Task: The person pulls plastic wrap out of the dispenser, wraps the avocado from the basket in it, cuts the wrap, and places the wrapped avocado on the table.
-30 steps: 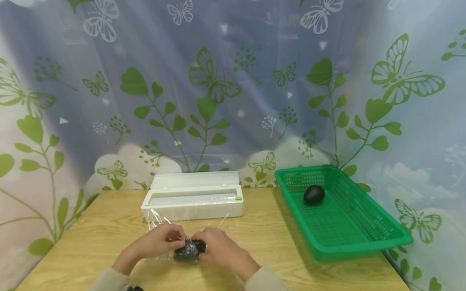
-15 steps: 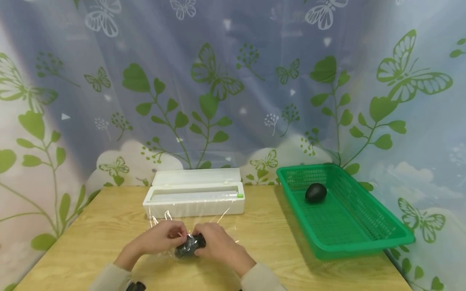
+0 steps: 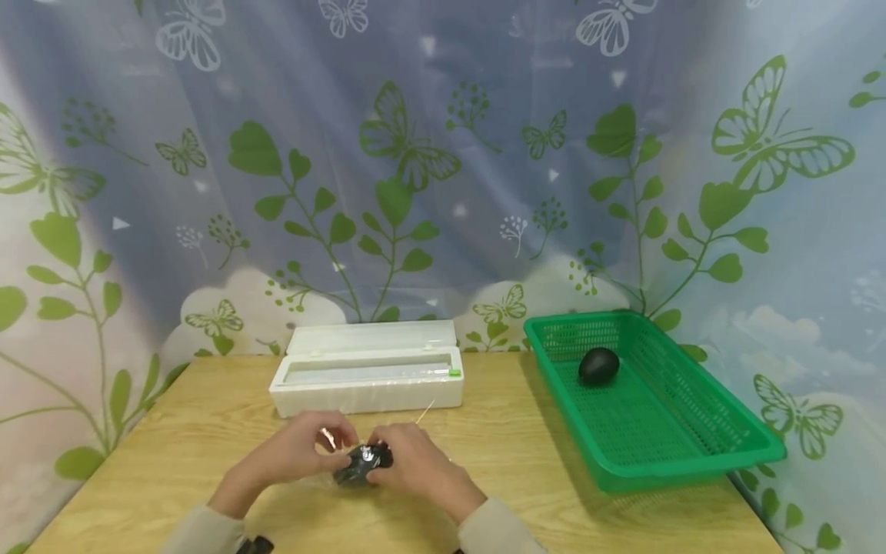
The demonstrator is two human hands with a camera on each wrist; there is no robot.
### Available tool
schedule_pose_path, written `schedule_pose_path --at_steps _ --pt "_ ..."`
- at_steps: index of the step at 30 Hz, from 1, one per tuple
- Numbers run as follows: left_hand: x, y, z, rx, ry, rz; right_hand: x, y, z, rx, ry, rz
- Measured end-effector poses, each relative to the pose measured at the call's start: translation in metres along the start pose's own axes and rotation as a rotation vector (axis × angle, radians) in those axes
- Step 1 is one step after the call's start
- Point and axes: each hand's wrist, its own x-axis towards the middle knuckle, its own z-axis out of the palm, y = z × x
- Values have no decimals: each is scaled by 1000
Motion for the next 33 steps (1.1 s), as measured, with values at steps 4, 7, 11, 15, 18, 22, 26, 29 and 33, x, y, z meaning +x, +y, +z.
schedule_pose_path --at_steps 4,7,11,15,18,22,26,29,33 --pt "1 -1 5 -23 -47 -23 0 1 -1 30 -13 5" --pt "1 -4 7 -20 -57 -41 -1 2 -1 50 -24 12" --pt "1 -8 8 -30 -61 -50 0 5 0 59 -31 12" --pt "1 -10 8 -52 -63 -53 0 7 -2 42 -38 7" --pt "2 -10 7 -52 -64 -62 -1 6 -4 -9 -15 -11" --pt "2 -10 6 -53 -66 -69 -3 2 -5 -98 72 -67" --pt "1 -11 5 -60 -68 -53 -3 -2 -5 -168 162 -116" --pt "1 -12 5 -59 -69 -44 -3 -4 -4 -168 162 -123" --pt "0 -14 5 -61 -74 -36 -1 -3 -2 -125 133 -117"
